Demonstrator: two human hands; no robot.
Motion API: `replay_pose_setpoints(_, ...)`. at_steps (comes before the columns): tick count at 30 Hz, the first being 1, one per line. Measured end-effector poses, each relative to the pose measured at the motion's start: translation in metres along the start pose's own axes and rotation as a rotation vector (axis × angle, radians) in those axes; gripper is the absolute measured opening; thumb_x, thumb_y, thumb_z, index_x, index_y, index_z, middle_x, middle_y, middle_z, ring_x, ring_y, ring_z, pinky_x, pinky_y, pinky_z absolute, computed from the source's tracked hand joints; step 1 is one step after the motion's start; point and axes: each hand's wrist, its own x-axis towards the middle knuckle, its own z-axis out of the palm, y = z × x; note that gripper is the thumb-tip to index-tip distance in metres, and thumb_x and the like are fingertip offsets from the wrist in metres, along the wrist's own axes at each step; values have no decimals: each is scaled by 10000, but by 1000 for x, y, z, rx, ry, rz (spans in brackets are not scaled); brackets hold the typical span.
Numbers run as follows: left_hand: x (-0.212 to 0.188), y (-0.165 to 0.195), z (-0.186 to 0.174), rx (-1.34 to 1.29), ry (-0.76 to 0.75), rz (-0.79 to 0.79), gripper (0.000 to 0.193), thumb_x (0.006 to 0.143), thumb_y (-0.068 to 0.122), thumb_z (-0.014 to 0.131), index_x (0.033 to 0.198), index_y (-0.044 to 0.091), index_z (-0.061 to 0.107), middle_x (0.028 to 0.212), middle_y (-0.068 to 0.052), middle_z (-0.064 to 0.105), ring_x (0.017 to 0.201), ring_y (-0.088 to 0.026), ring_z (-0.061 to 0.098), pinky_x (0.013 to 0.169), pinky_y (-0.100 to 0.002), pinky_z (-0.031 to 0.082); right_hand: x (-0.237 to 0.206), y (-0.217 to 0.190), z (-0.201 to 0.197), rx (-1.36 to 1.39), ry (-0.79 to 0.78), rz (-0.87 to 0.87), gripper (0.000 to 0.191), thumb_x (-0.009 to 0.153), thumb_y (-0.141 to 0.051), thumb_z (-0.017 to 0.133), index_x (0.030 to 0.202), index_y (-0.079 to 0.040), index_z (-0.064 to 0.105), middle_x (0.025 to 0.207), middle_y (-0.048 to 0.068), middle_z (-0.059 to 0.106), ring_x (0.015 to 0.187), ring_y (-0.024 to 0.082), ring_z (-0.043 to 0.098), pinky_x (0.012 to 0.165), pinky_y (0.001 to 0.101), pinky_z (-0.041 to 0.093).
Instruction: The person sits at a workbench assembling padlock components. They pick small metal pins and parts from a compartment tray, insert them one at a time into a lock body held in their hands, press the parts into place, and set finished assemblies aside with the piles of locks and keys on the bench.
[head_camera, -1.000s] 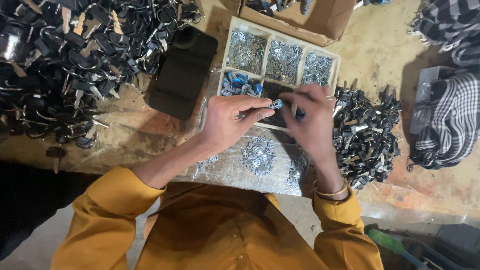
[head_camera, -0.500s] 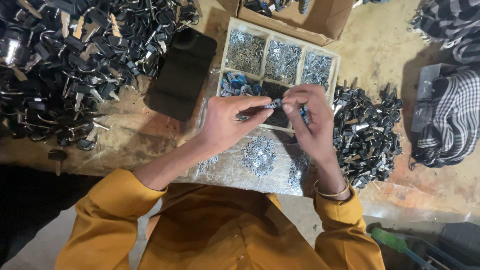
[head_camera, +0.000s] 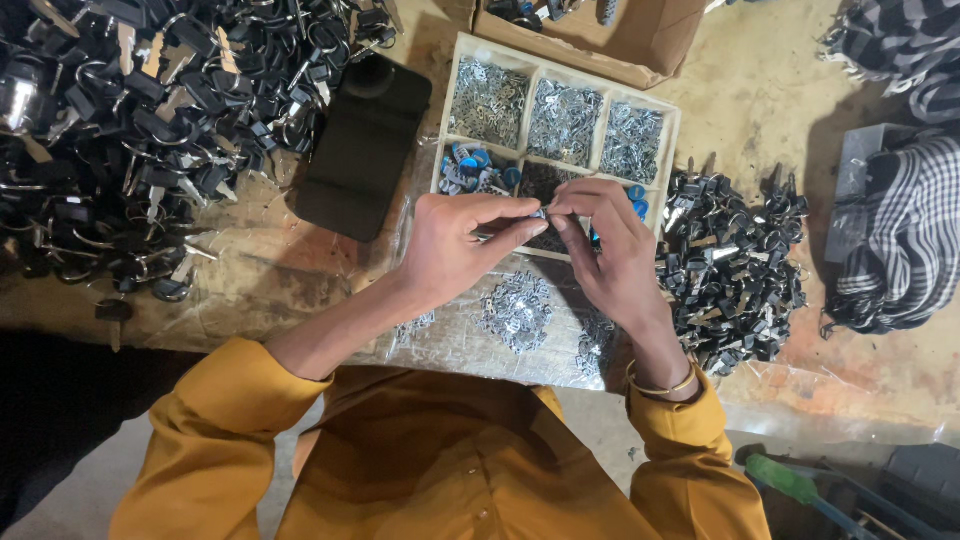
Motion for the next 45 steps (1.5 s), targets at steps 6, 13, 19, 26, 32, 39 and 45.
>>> replay_pose_setpoints(6, 1, -2, 1, 28, 1, 27, 211, 892, 114, 843, 1066, 12, 780, 1017, -133, 791, 853, -191, 805, 700, -269, 645, 1, -2, 0, 6, 11, 5, 185, 967, 64, 748, 1103, -12, 648, 1136, 112, 668, 1056, 260, 702, 879, 336, 569)
replay_pose_setpoints(13, 1, -2, 0, -20, 18, 20, 194, 915, 80, 817, 1096, 25, 776, 1050, -128, 794, 867, -170, 799, 690, -259, 642, -1, 12, -1, -281, 52, 127, 199, 884, -28, 819, 1068, -100, 793, 1028, 38, 664, 967, 246, 626, 855, 380, 472)
replay_pose_setpoints(19, 2, -1, 0, -66, 1, 5, 205, 927, 40, 797, 1129, 27, 763, 1079, -118, 789, 905, -160, 798, 715, -256, 658, -3, 22, 3, -430, -70, 114, 213, 797, -140, 865, 982, -116, 761, 1010, 17, 659, 1016, 264, 560, 860, 435, 339)
replay_pose_setpoints(26, 2, -1, -2, -58, 0, 41, 199, 928, 24, 792, 1125, 23, 760, 1099, -127, 783, 972, -200, 796, 776, -286, 653, 0, 19, -10, -203, 12, 146, 157, 943, -56, 807, 1091, -100, 777, 1056, 29, 675, 1038, 253, 581, 919, 378, 454)
replay_pose_setpoints(32, 2, -1, -2, -47, -19, 68, 207, 928, 16, 777, 1134, 27, 759, 1119, -133, 780, 999, -218, 794, 821, -298, 651, -2, 10, -7, 255, 94, 220, 164, 974, 14, 756, 1127, -45, 752, 1139, 81, 687, 1052, 194, 641, 920, 303, 523)
replay_pose_setpoints(39, 0, -1, -1, -90, -17, 11, 202, 911, 24, 802, 1109, 19, 761, 1092, -116, 787, 935, -178, 800, 788, -266, 669, -2, 3, 1, 111, 58, 152, 147, 984, 26, 748, 1122, -23, 745, 1108, 87, 692, 1020, 191, 663, 887, 305, 538)
replay_pose_setpoints(45, -2, -4, 2, -108, 0, 26, 185, 914, 25, 806, 1094, 7, 763, 1088, -121, 787, 951, -176, 797, 800, -269, 675, -1, 1, 0, 74, 48, 123, 152, 965, 25, 759, 1106, -32, 755, 1089, 90, 685, 993, 187, 671, 846, 299, 541)
